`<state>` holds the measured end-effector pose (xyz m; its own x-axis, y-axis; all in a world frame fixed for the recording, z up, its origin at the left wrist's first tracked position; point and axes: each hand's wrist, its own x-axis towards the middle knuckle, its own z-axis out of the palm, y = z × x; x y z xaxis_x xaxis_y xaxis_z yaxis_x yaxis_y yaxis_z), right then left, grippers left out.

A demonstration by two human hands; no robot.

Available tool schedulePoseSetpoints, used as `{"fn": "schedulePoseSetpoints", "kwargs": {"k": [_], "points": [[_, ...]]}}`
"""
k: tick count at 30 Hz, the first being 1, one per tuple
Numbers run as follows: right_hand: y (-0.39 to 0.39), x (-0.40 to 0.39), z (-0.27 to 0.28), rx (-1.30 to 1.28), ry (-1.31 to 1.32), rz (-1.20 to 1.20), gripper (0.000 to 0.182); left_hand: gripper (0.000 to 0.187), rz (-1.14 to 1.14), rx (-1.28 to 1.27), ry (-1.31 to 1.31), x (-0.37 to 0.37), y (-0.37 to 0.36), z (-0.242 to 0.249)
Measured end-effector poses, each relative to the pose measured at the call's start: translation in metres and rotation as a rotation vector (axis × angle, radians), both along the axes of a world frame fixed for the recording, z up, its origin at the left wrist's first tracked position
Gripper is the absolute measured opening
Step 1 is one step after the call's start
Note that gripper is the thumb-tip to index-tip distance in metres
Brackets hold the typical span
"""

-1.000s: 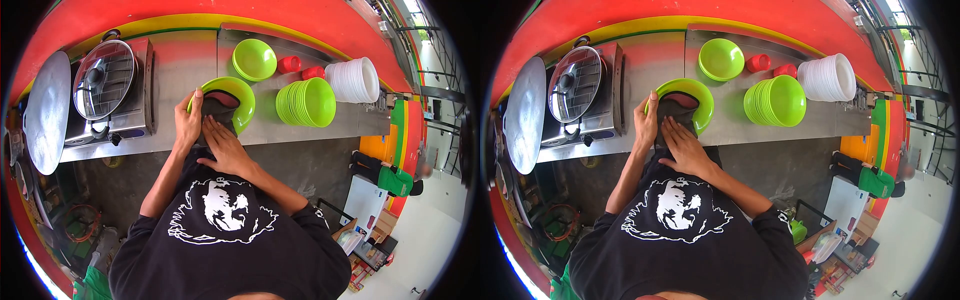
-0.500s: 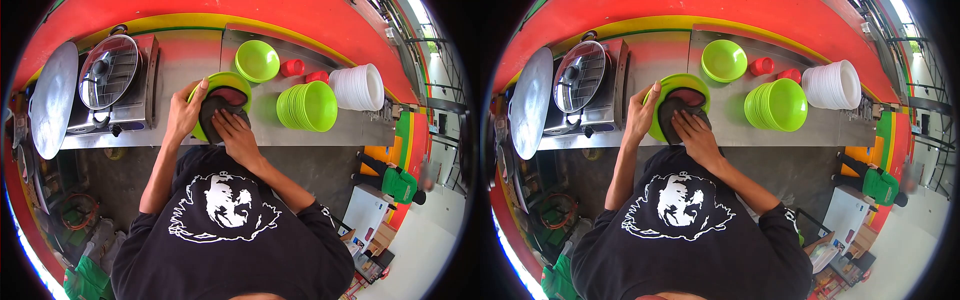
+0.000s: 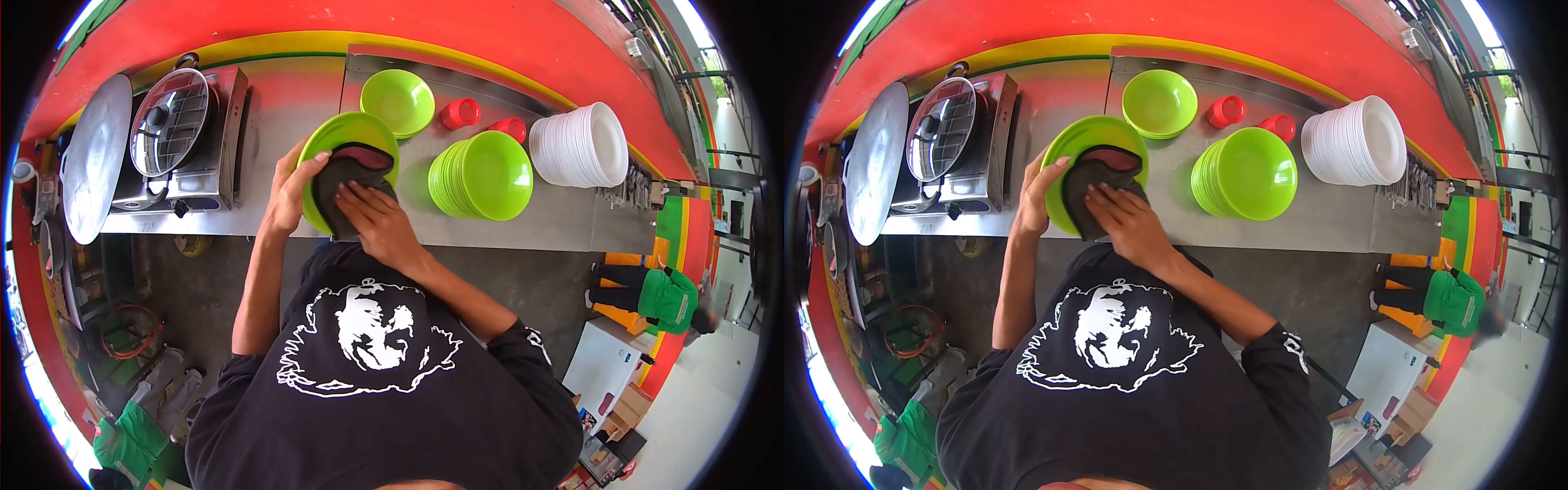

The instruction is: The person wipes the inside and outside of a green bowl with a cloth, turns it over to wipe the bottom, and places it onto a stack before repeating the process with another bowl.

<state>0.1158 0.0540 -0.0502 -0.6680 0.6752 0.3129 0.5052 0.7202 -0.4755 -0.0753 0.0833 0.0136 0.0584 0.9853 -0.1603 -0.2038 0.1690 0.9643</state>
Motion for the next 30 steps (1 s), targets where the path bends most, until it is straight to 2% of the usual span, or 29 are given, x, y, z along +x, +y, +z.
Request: {"fn": "schedulePoseSetpoints", "kwargs": {"k": [1,6,8,9,13,16,20,24,26,29,30], "points": [[0.002,0.01,-0.005,0.022,-0.019,-0.008,0.059,0.049,-0.053,0.002,0.037,0.003,-0.001,0.005],[0.006,0.036,-0.002,0.009,-0.006,-0.028,0.063,0.054,0.129,0.104,0.007,0.053,-0.011,-0.016],[-0.009,0.027,-0.001,-0.157,0.182,-0.066,0.064,0.056,0.211,0.195,0.07,0.079,-0.023,-0.031],[-0.013,0.026,-0.001,-0.237,0.275,-0.088,0.065,0.056,0.247,0.1,0.021,0.085,-0.025,-0.037],[-0.017,0.05,-0.005,-0.045,0.159,0.07,0.061,0.051,0.215,0.013,-0.116,0.079,-0.032,-0.036],[-0.014,0.08,-0.029,0.072,0.049,0.109,0.06,0.051,0.156,-0.065,-0.026,0.08,-0.041,-0.024],[-0.016,0.087,-0.033,0.08,0.009,0.097,0.064,0.056,0.121,0.002,0.09,0.09,-0.051,-0.019],[-0.029,0.074,-0.012,-0.145,0.205,0.075,0.071,0.068,0.238,0.125,0.178,0.117,-0.065,-0.031],[-0.042,0.065,-0.008,-0.32,0.355,0.037,0.074,0.064,0.308,0.026,0.097,0.117,-0.07,-0.043],[-0.034,0.08,-0.02,-0.121,0.227,0.171,0.068,0.059,0.313,-0.076,-0.082,0.102,-0.072,-0.044],[-0.029,0.087,-0.026,-0.037,0.161,0.22,0.067,0.058,0.274,-0.069,-0.031,0.101,-0.072,-0.038]]}}
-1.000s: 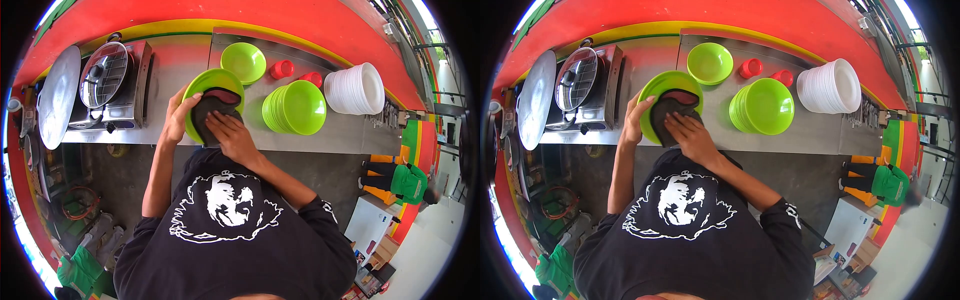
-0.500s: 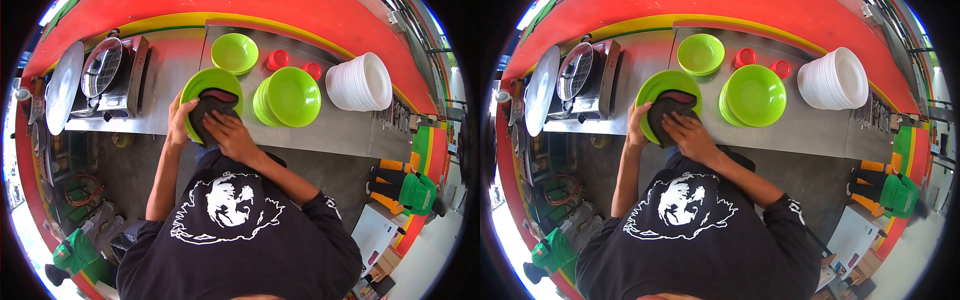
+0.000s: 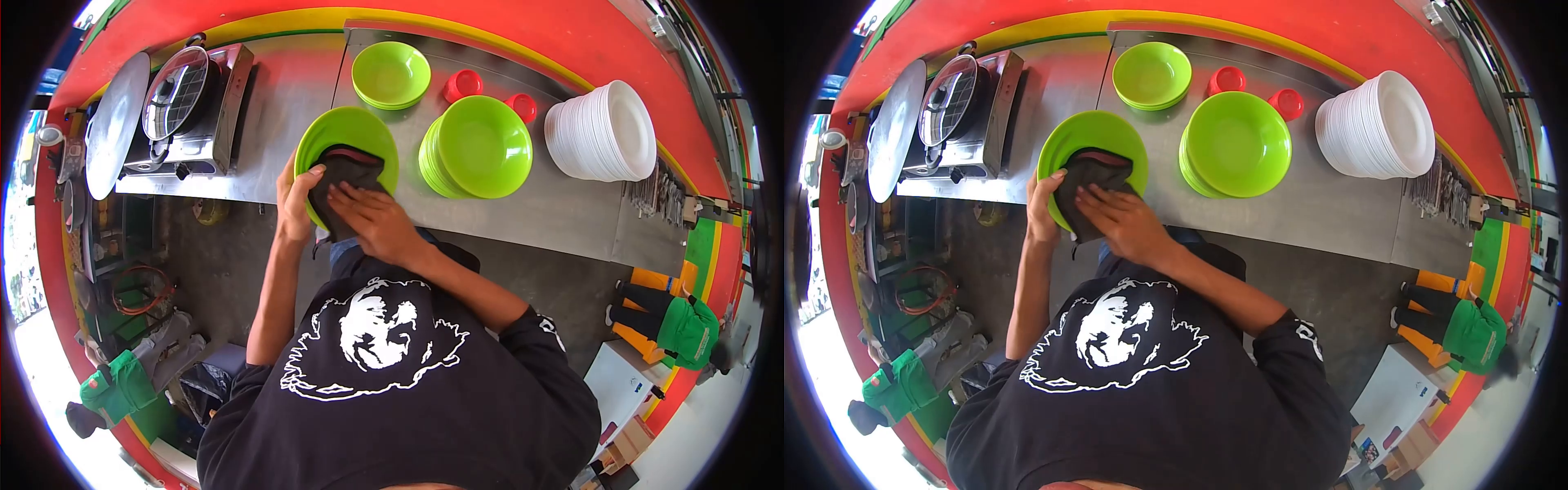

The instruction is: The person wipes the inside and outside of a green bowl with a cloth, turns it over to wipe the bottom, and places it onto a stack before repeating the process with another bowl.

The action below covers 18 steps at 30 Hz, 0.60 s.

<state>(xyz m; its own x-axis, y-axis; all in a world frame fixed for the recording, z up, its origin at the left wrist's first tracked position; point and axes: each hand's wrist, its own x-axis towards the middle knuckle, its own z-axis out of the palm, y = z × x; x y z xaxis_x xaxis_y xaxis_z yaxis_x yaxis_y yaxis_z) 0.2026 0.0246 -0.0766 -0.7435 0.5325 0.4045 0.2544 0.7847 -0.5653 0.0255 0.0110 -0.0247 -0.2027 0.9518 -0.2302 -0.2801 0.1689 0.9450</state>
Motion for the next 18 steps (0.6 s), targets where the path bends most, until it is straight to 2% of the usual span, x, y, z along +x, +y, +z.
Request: {"fn": "schedulePoseSetpoints", "kwargs": {"k": [3,6,9,12,16,18], "points": [[0.008,0.015,-0.01,0.036,-0.097,-0.017,0.064,0.059,-0.137,-0.001,0.214,-0.003,0.001,0.017],[0.005,0.011,-0.008,0.088,-0.1,-0.077,0.065,0.065,-0.112,0.049,0.196,0.007,0.001,0.021],[0.001,0.004,0.004,-0.085,0.031,-0.025,0.065,0.068,-0.024,0.139,0.243,0.025,-0.002,0.008],[-0.009,0.0,0.01,-0.27,0.133,-0.039,0.066,0.068,0.037,0.107,0.153,0.027,-0.003,-0.011],[0.005,0.016,-0.004,-0.001,-0.058,0.004,0.066,0.063,-0.033,0.12,0.067,0.011,0.003,-0.008],[0.013,0.023,-0.009,0.089,-0.148,-0.024,0.065,0.064,-0.061,0.078,0.123,0.012,0.004,0.004]]}}
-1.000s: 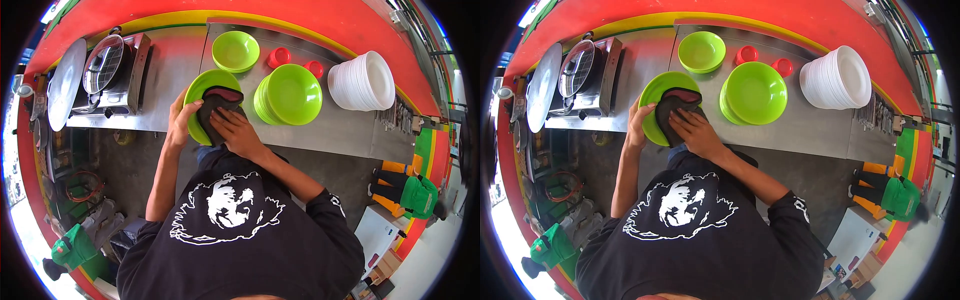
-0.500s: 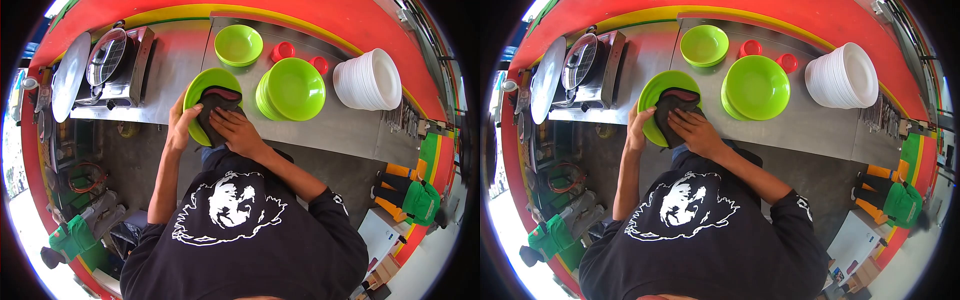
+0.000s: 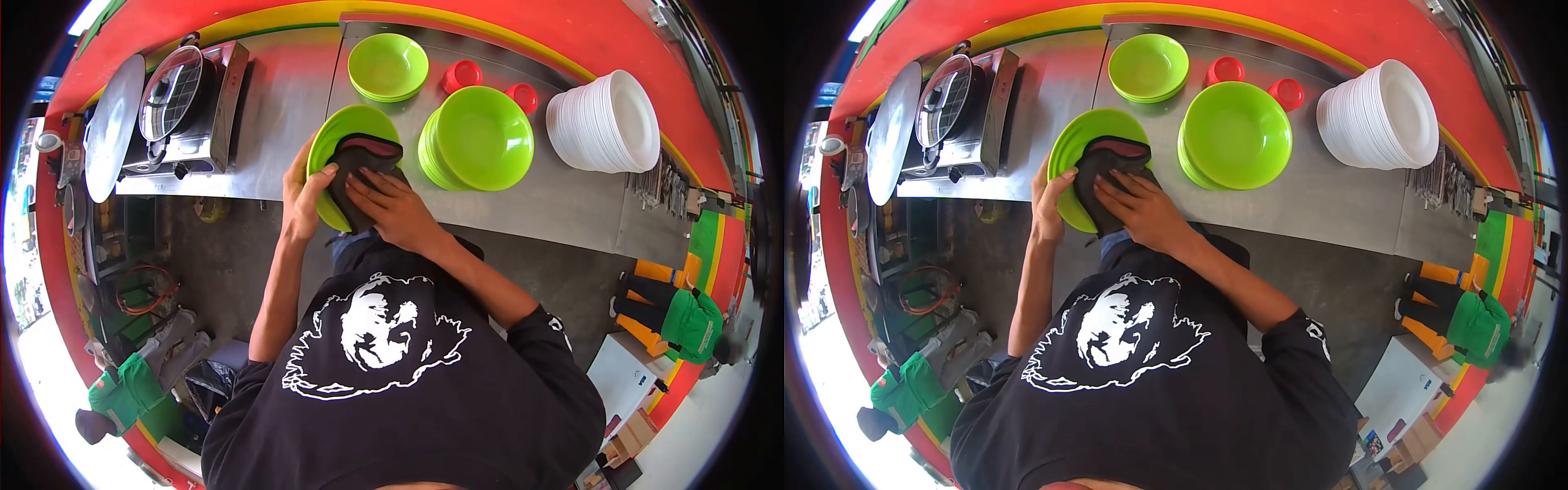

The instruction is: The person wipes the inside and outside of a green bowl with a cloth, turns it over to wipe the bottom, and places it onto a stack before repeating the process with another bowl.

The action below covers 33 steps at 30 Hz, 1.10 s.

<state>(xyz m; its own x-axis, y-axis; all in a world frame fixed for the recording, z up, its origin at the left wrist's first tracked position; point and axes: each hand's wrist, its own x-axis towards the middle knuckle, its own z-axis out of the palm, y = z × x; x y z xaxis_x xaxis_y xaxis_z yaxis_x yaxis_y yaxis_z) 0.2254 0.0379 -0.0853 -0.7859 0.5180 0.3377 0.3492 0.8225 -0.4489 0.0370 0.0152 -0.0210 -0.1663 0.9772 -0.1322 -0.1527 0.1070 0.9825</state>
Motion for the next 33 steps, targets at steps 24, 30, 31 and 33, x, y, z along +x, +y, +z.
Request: {"fn": "schedulePoseSetpoints", "kwargs": {"k": [24,30,31,33], "points": [[-0.022,-0.015,0.018,-0.325,0.289,-0.029,0.068,0.071,-0.014,0.148,0.232,0.03,-0.001,0.014],[-0.014,-0.005,0.029,-0.129,0.213,0.023,0.06,0.062,0.023,-0.051,-0.105,0.009,-0.004,0.008],[-0.007,0.0,0.025,-0.081,0.17,0.011,0.059,0.061,0.005,-0.059,-0.101,0.002,-0.003,0.01],[0.0,0.009,0.015,0.013,0.086,-0.014,0.058,0.057,-0.039,-0.047,-0.02,-0.003,-0.002,0.017]]}}
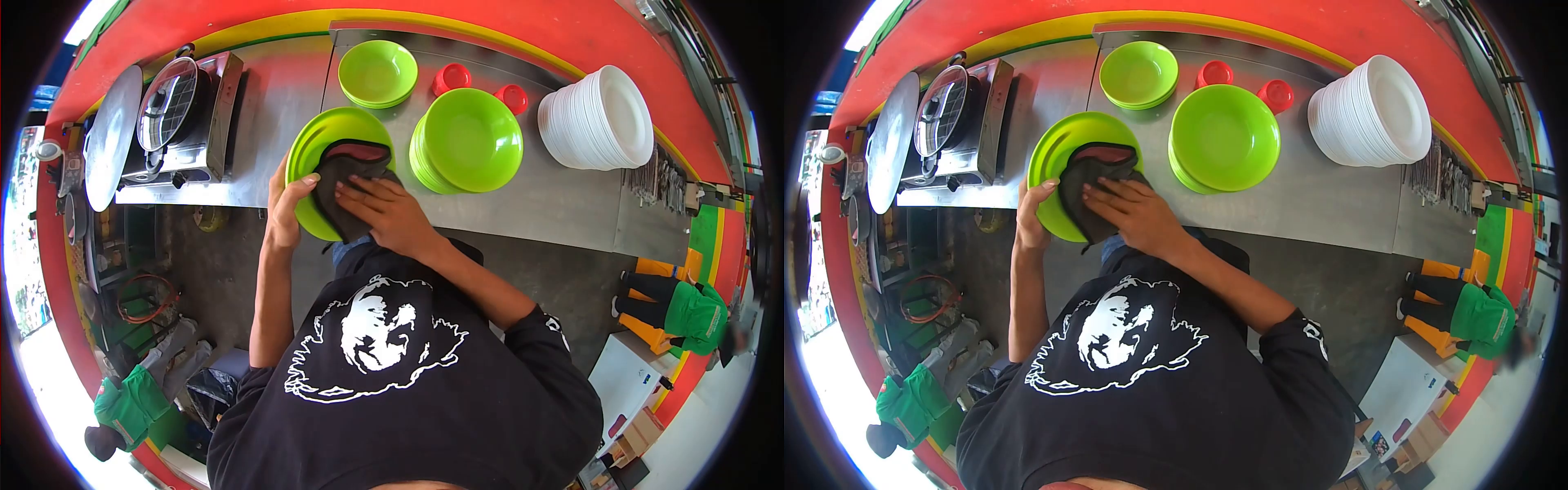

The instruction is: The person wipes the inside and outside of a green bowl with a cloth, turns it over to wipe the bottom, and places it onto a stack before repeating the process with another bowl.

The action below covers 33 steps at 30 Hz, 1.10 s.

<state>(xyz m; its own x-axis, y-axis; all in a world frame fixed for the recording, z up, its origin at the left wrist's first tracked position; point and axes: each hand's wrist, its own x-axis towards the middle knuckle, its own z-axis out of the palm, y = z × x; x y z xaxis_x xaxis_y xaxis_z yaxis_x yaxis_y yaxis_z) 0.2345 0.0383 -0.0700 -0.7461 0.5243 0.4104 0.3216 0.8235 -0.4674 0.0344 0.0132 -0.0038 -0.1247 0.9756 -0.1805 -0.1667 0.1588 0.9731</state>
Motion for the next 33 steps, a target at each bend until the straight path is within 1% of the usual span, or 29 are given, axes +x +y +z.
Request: {"fn": "schedulePoseSetpoints", "kwargs": {"k": [3,6,8,9,11,13,16,19,20,22,23,25,26,28,29,30,31,32,33], "points": [[0.001,-0.001,-0.002,0.042,-0.014,-0.055,0.058,0.054,-0.021,0.011,0.049,-0.001,0.003,0.005],[-0.007,-0.005,0.009,0.003,0.019,-0.043,0.058,0.038,0.076,-0.02,-0.196,-0.009,0.001,-0.017],[-0.017,-0.013,0.013,-0.032,0.068,-0.006,0.059,0.035,0.251,-0.135,-0.235,-0.014,-0.007,-0.043],[-0.018,-0.016,0.014,-0.045,0.092,0.009,0.059,0.033,0.334,-0.189,-0.255,-0.009,-0.005,-0.038],[-0.018,-0.017,0.018,0.01,0.124,-0.012,0.054,0.031,0.323,-0.216,-0.292,0.001,-0.004,-0.022],[-0.01,-0.017,0.018,0.023,0.154,-0.013,0.049,0.032,0.284,-0.228,-0.299,0.0,-0.003,-0.018],[0.004,-0.007,0.011,0.103,0.159,-0.007,0.04,0.035,0.228,-0.267,-0.404,-0.009,0.003,-0.017],[0.019,0.003,0.012,0.118,0.185,0.007,0.036,0.036,0.279,-0.297,-0.328,-0.01,0.004,-0.009],[0.022,0.006,0.013,0.077,0.21,0.046,0.038,0.041,0.226,-0.262,-0.333,-0.017,0.002,-0.021],[0.025,0.012,0.015,-0.01,0.256,0.122,0.042,0.046,0.153,-0.227,-0.362,-0.015,0.006,-0.013],[0.024,0.016,0.014,-0.129,0.258,0.129,0.039,0.049,0.116,-0.213,-0.378,-0.012,0.006,-0.01],[0.021,0.022,0.012,-0.366,0.259,0.142,0.034,0.051,0.301,-0.091,-0.116,0.01,0.01,-0.009],[0.017,0.022,0.013,-0.488,0.322,0.09,0.031,0.054,0.392,-0.027,0.018,0.016,0.012,-0.009],[0.008,0.019,0.016,-0.731,0.448,-0.019,0.023,0.053,0.189,0.065,0.158,-0.007,0.007,-0.02],[0.006,0.012,0.016,-0.809,0.581,-0.121,0.02,0.054,0.088,0.108,0.227,-0.014,0.003,-0.031],[0.004,0.002,0.016,-0.884,0.713,-0.223,0.017,0.056,0.251,0.111,0.177,-0.007,-0.002,-0.039],[0.003,-0.003,0.016,-0.956,0.847,-0.327,0.015,0.056,0.262,0.101,0.177,-0.005,-0.005,-0.044],[0.006,-0.003,0.015,-0.978,0.934,-0.329,0.017,0.056,0.272,0.091,0.176,-0.003,-0.008,-0.047],[0.008,-0.003,0.017,-0.892,0.897,-0.352,0.017,0.056,0.282,0.08,0.175,0.0,-0.008,-0.048]]}}
